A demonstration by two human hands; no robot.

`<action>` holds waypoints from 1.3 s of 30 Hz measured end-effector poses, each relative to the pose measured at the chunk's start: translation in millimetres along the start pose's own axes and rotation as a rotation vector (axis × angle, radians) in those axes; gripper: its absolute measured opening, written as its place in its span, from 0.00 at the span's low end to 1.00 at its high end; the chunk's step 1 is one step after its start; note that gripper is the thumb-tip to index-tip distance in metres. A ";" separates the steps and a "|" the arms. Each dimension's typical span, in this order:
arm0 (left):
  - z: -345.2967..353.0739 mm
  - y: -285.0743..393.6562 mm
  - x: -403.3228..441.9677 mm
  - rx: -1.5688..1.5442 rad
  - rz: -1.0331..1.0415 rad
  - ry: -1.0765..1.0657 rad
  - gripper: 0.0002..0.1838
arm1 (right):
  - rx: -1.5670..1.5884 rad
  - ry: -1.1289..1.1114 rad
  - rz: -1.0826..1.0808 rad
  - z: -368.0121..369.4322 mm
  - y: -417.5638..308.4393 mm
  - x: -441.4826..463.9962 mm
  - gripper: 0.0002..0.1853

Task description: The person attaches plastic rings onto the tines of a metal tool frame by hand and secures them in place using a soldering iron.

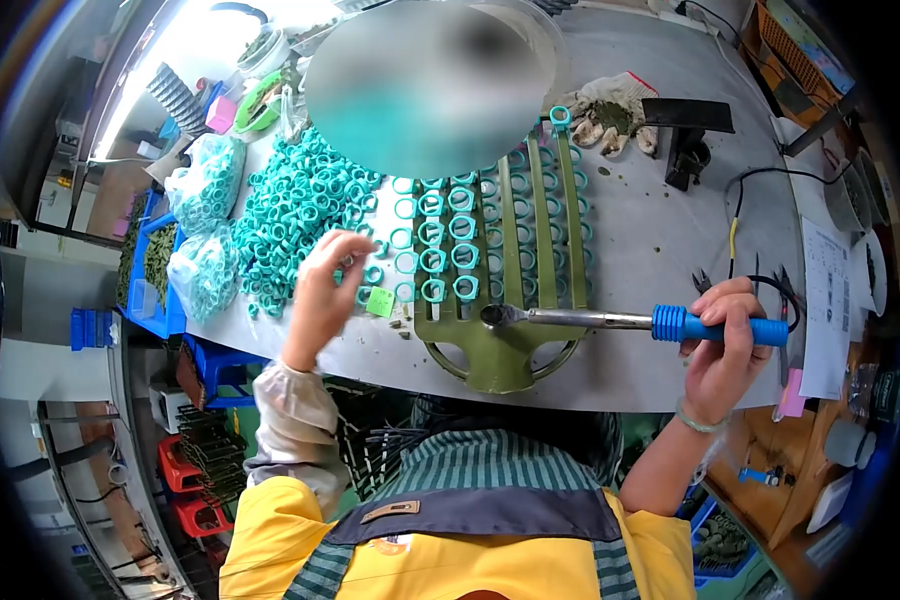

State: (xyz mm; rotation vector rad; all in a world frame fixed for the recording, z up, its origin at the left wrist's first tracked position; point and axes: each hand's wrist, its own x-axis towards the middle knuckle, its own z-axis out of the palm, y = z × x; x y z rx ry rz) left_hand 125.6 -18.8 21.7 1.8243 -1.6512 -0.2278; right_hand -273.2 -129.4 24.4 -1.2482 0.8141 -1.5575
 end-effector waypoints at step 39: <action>93.4 23.7 151.3 0.028 0.431 -0.073 0.16 | 0.023 0.089 -0.110 61.6 56.7 52.9 0.12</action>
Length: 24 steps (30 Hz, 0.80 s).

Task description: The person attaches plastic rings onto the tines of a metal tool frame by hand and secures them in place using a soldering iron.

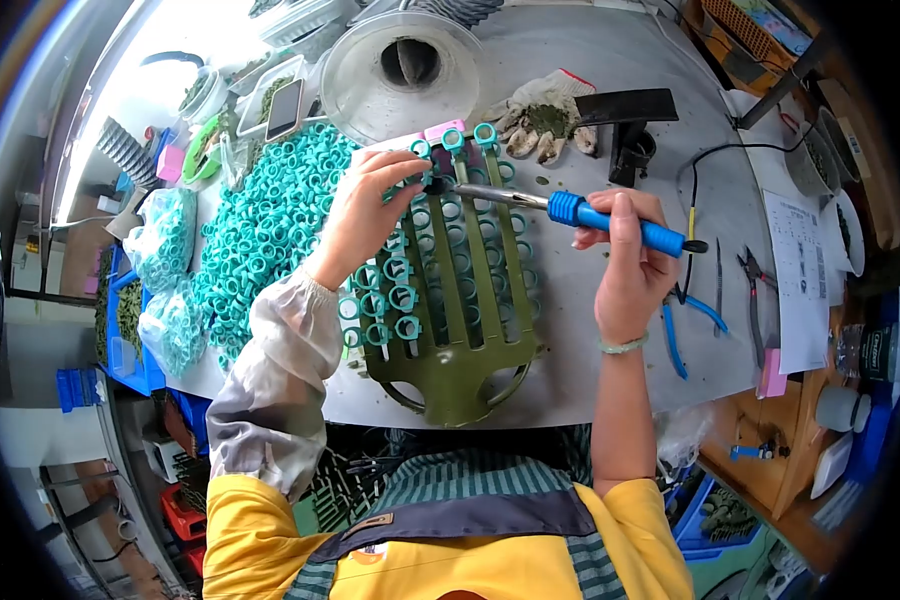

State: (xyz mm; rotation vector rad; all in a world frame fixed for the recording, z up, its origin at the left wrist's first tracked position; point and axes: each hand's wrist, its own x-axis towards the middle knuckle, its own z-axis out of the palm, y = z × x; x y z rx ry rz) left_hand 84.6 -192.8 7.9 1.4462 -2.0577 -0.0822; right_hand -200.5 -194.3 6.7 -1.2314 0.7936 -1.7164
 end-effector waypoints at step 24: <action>-69.1 -20.7 -178.6 0.233 -0.246 -0.309 0.17 | -0.050 0.141 0.041 -29.6 -41.4 -16.4 0.14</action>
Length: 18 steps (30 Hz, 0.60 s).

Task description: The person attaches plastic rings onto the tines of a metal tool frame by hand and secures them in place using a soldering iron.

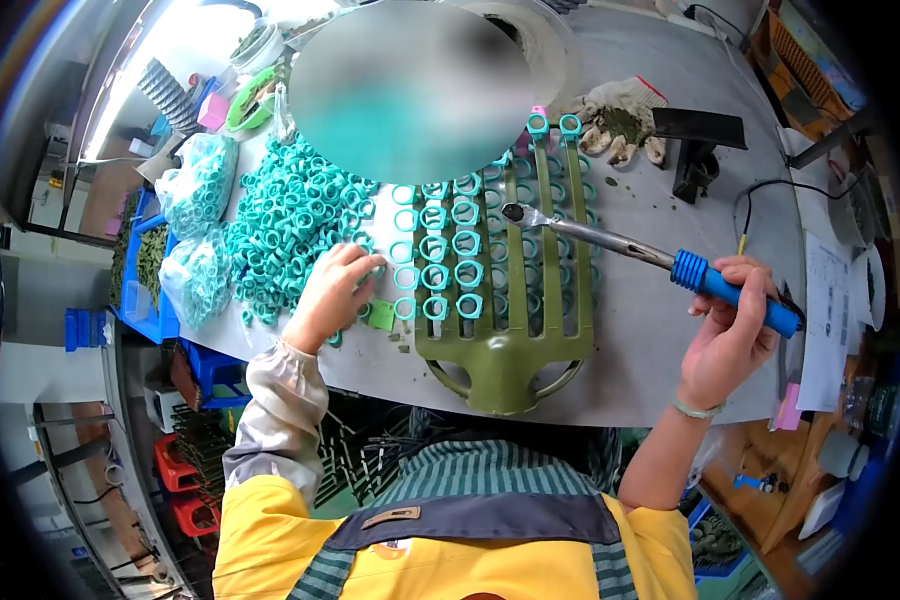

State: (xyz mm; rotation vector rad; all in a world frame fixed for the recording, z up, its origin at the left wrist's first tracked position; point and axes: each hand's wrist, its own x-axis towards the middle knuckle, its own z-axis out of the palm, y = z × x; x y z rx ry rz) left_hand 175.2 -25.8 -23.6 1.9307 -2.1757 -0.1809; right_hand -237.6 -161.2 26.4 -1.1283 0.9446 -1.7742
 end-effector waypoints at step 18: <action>15.6 -18.0 8.7 -0.604 -0.333 0.175 0.13 | 0.019 -0.021 -0.009 -1.0 -1.7 -0.9 0.14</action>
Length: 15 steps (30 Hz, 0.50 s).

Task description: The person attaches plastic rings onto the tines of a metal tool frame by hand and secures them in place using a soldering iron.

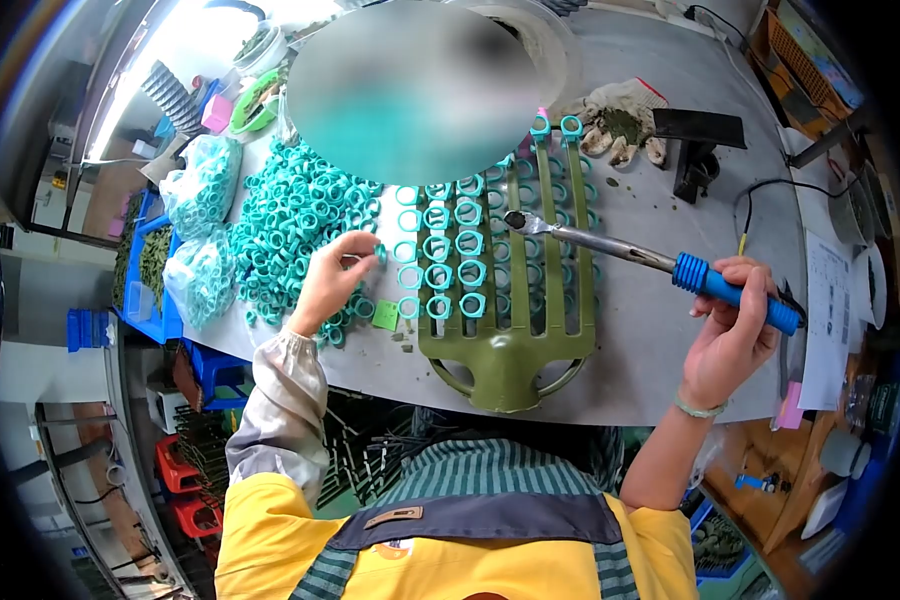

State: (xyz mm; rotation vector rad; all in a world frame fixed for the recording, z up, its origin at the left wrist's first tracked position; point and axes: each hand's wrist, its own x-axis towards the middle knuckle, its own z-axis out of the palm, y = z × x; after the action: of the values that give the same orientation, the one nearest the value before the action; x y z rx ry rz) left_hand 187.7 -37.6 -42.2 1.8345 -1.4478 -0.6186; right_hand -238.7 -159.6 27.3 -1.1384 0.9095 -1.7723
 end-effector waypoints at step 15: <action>-3.6 2.0 -8.1 0.115 0.000 -0.051 0.07 | -0.005 0.018 0.011 -1.6 1.1 0.7 0.14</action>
State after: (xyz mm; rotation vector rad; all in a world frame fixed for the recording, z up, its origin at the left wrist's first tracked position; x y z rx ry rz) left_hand 187.0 -29.2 -38.9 1.9187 -1.5453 -0.5964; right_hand -240.1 -160.5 26.0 -1.1201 0.9296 -1.7752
